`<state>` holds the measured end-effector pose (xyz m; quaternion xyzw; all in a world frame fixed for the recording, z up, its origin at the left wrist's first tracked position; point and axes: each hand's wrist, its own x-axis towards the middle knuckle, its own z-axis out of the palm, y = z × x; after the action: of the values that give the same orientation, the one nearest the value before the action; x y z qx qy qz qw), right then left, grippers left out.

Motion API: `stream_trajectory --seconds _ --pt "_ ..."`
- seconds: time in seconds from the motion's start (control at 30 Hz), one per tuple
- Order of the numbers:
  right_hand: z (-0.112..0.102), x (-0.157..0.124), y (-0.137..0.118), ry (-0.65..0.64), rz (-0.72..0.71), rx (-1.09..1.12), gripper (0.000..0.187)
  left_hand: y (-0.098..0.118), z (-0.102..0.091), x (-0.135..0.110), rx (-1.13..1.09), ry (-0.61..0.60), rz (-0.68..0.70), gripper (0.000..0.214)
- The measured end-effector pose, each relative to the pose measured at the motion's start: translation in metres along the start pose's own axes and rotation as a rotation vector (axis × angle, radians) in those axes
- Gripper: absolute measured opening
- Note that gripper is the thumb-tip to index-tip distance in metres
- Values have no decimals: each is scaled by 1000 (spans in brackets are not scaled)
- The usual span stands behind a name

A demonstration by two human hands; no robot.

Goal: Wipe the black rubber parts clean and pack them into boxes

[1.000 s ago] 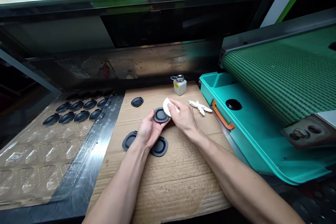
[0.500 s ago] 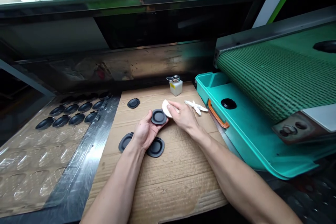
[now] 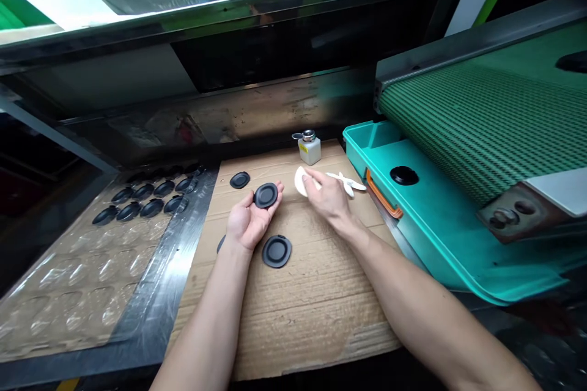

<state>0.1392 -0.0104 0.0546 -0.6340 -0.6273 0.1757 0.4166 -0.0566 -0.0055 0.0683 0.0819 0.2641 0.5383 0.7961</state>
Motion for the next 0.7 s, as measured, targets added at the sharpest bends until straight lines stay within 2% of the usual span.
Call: stream_trajectory --seconds 0.07,0.2,0.33,0.4,0.47,0.5,0.63,0.7 --pt "2 3 10 55 6 -20 39 6 0 -5 -86 -48 -6 57" --pt "10 4 20 10 -19 -69 37 14 2 -20 -141 -80 -44 59" --pt "12 1 23 7 -22 -78 38 17 6 -36 -109 -28 -46 46" --pt "12 1 24 1 -29 -72 38 17 7 -44 -18 22 -23 32" --pt "11 2 24 -4 -29 -73 38 19 4 -53 197 88 43 16" --pt "11 2 24 -6 -26 -75 38 21 1 -59 347 122 87 15" --pt "10 3 22 -11 -12 -95 38 44 -20 -85 1007 190 235 45" --pt "10 3 22 -13 -9 -100 37 58 -33 -95 1252 202 254 47"
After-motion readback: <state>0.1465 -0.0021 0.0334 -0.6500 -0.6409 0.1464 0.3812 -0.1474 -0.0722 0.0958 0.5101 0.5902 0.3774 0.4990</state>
